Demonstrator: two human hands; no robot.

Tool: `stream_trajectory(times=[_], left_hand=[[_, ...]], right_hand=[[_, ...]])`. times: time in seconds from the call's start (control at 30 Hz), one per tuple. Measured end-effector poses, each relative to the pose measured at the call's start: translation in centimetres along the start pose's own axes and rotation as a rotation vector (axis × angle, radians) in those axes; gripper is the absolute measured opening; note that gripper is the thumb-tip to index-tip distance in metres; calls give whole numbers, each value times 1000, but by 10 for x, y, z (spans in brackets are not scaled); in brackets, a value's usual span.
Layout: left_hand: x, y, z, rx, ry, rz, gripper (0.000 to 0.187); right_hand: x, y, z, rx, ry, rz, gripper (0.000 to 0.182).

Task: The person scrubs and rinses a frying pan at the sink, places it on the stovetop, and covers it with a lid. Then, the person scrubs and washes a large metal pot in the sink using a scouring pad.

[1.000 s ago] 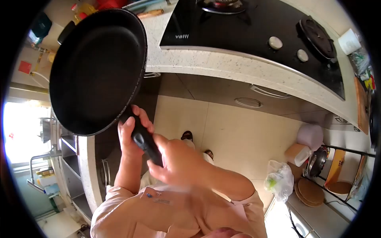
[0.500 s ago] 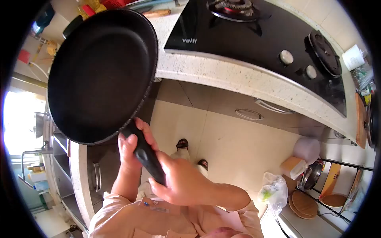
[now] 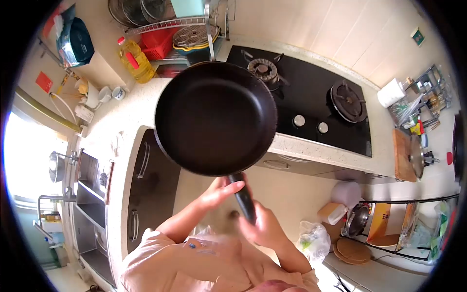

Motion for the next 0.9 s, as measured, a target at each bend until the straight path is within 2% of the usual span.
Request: stream_trajectory(times=[0.13,0.3,0.53,0.9], left_hand=[[4,-48,25,-4,-20,-60,34],[40,-133,53,27,97,-205,33],[90,-228,75,88,195,-331,30],[137,-279,68,163,212,-284,30]], right_hand=[[25,-18,-19,-55,-211,82,31],[67,-86,-37,-68,-203,249,24],[120,-178,-43,-6,-158,376,25],[148,-236,-26,-115,-165,431,22]])
Point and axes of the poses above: each hand's wrist, its own y-axis away from the middle knuckle, its own x-axis out of the back of the hand, z = x × y, the point moved 6 cm from there along -y, towards the middle knuckle, and after that the axes turned 11 degrees about -z, right-handed, at the moved point
